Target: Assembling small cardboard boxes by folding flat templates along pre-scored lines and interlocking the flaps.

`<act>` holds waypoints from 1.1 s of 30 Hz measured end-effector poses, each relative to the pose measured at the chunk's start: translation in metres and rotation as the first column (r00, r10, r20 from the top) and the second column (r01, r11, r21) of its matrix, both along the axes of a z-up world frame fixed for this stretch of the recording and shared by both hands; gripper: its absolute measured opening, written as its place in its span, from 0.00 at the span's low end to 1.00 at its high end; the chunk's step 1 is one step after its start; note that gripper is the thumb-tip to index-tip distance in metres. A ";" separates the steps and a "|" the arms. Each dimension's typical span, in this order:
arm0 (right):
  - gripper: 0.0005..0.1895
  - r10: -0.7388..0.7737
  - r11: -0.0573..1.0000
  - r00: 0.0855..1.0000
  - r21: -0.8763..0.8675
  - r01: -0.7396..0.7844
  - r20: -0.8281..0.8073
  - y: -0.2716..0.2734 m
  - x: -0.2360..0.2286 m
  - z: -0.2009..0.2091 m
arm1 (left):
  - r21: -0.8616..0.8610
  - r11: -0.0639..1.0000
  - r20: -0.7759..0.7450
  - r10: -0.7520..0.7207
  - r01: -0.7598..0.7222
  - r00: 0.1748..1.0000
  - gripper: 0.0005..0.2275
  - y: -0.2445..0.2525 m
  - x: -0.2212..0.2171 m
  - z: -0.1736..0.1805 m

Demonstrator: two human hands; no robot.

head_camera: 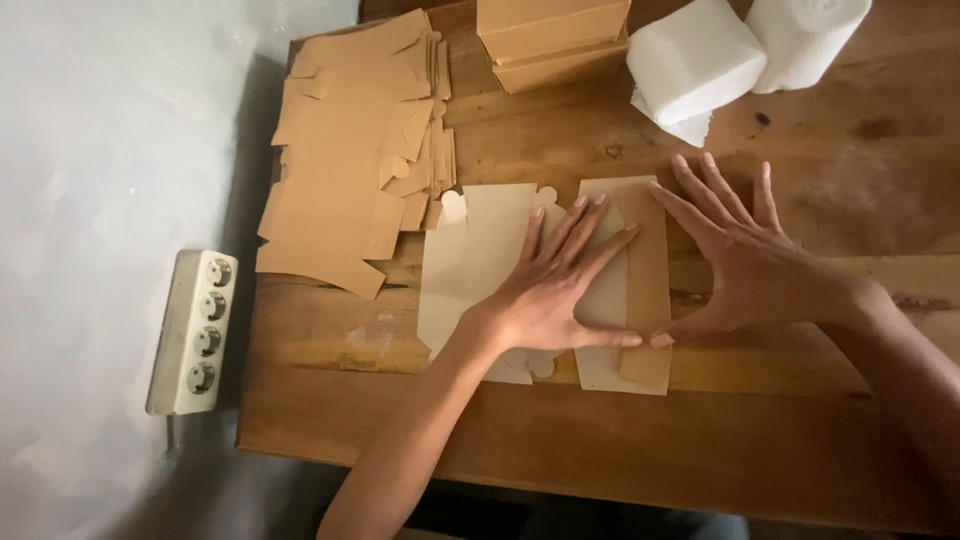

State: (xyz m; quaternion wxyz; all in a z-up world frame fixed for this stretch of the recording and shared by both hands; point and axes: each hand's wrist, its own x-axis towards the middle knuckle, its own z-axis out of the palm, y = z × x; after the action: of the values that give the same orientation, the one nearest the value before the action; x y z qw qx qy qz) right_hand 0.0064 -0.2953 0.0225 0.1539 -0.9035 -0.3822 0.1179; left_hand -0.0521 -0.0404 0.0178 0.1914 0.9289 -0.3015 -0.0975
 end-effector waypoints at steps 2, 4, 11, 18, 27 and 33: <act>0.86 0.011 1.000 1.000 0.027 -0.012 0.024 -0.002 0.005 -0.006 | 0.007 1.000 0.008 -0.020 0.020 1.000 0.51 0.001 0.003 -0.002; 0.83 -0.012 0.999 1.000 0.045 0.012 0.007 -0.004 0.011 -0.012 | -0.011 1.000 0.008 -0.017 0.017 1.000 0.50 0.000 0.003 0.001; 0.70 -0.089 0.992 0.988 0.080 0.100 -0.124 0.000 0.007 -0.002 | -0.030 1.000 0.003 0.002 -0.002 1.000 0.48 0.000 -0.001 0.003; 0.60 -0.165 0.979 0.975 0.096 0.180 -0.146 0.007 0.004 -0.002 | -0.044 0.999 -0.018 0.004 -0.005 1.000 0.48 0.002 -0.001 0.001; 0.48 -0.193 0.967 0.981 0.164 0.193 -0.018 0.005 0.006 -0.013 | -0.084 0.996 0.003 -0.021 0.021 1.000 0.48 0.001 -0.001 0.000; 0.41 -0.276 0.931 0.960 0.259 0.256 0.044 0.011 0.006 -0.015 | -0.076 0.997 -0.045 -0.013 0.010 0.999 0.48 0.000 0.000 0.002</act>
State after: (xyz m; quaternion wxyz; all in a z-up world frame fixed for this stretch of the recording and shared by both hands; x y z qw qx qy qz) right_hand 0.0123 -0.2848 0.0072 0.2662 -0.9241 -0.2739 0.0109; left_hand -0.0523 -0.0409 0.0200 0.2326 0.9169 -0.3059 -0.1081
